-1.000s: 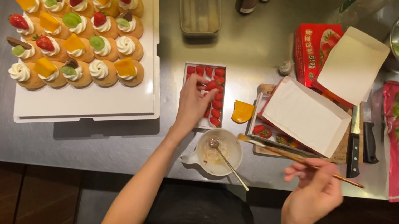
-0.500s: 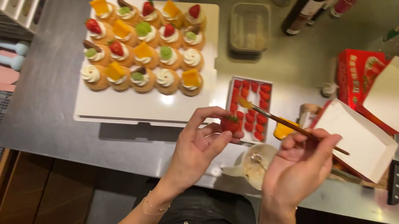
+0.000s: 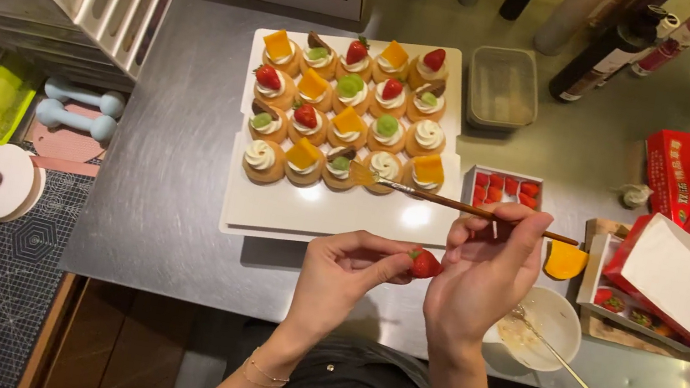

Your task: The person brushes a glaze onto strawberries with a brush and places the glazed strawberries onto cream-topped tarts arranged in a box, working one strawberry at a time. They mix the glaze in a bowl with a spoon, discard residue into a bin, and at the end close and stack the empty strawberry boxes on the counter.

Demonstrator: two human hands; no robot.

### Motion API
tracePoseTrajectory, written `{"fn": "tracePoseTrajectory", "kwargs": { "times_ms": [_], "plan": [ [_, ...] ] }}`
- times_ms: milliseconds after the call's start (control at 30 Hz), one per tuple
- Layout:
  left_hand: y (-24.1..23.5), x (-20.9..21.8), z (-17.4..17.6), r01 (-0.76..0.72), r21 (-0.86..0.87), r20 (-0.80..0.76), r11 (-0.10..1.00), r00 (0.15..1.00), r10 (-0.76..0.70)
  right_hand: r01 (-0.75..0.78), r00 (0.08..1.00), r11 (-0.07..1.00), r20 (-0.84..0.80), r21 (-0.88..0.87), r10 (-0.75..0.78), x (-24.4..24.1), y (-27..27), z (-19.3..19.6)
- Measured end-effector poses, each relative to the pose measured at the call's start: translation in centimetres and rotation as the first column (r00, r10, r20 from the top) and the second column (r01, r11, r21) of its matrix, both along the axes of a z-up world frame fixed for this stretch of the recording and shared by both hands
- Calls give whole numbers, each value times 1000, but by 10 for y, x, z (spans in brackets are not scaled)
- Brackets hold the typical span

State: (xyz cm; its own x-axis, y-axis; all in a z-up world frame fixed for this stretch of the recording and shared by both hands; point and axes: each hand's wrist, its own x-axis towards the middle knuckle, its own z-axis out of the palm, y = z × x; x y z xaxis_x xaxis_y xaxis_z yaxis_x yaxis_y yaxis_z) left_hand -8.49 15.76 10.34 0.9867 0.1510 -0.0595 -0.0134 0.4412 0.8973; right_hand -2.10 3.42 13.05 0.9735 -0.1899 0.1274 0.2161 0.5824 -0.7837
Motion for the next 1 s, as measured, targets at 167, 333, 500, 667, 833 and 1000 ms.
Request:
{"fn": "tracePoseTrajectory", "kwargs": {
  "times_ms": [167,333,500,667,833,1000],
  "plan": [
    [29,4,-1,-98,-42,-31,994,995,97,340,898,908,373,-246,-235,-2,-9,-3],
    [54,14,16,-223,100,56,970,974,218,392,860,859,464,-330,-214,-9,-15,3],
    [56,19,24,-309,91,34,947,951,307,379,829,797,555,-469,-68,-11,-6,8],
    [59,18,28,-349,201,25,915,936,352,518,740,657,672,-548,-23,-6,-10,2],
    [54,19,32,-397,285,45,873,915,401,554,646,652,761,-518,56,-10,-1,9],
    [57,21,36,-422,283,92,861,906,414,576,623,552,761,-603,180,-13,-4,7]
  ]
}}
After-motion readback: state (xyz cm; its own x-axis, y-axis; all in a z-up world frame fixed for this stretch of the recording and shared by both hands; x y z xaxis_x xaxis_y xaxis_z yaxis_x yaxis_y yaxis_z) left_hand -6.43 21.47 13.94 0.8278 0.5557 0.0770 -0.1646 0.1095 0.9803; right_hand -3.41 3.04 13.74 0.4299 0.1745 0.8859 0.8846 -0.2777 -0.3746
